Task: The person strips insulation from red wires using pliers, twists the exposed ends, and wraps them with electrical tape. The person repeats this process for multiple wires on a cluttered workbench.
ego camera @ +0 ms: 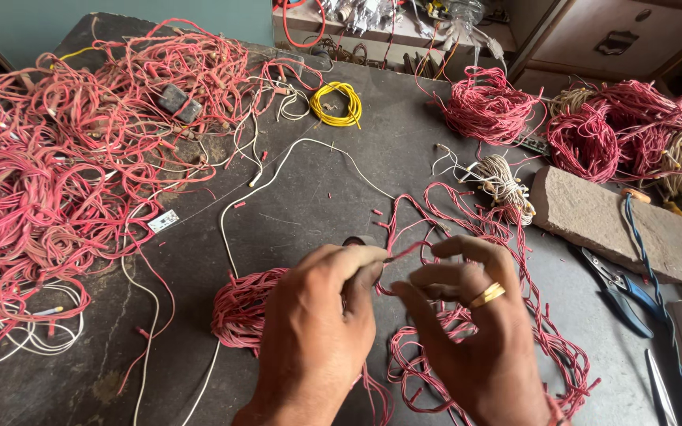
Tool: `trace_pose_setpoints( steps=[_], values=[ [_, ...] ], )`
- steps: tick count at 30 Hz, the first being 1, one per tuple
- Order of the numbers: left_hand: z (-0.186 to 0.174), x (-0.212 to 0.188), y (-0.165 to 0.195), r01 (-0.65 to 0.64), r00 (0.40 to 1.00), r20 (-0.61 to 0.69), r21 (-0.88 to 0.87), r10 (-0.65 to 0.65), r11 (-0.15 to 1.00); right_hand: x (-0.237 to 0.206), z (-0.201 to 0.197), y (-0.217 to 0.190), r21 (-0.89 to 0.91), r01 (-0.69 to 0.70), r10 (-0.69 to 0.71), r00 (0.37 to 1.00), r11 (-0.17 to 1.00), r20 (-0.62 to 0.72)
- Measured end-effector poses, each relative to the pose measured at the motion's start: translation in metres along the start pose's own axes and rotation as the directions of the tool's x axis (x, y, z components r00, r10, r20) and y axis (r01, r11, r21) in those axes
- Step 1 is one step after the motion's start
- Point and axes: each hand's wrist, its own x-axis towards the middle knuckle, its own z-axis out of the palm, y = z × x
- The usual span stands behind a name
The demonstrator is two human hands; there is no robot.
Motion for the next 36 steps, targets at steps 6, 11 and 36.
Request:
trace_pose_setpoints(
  steps=[6,11,36],
  values=[
    [-0.005,0.005,0.011,0.321,0.945,0.096,-0.111,-0.311,0.941,-0.003,0.005,-0.008,-0.32,-0.02,0.051,0.995,0.947,0.089],
    [-0.008,0.008,0.018,0.477,0.873,0.194,-0.151,-0.447,0.866,-0.005,0.009,-0.006,-0.147,-0.18,0.205,0.961,0.973,0.185],
    [-0.029,0.019,0.008,0.609,0.72,0.38,0.057,-0.581,0.791,-0.01,0.001,0.02,0.218,-0.588,0.436,0.759,0.779,0.484]
  ],
)
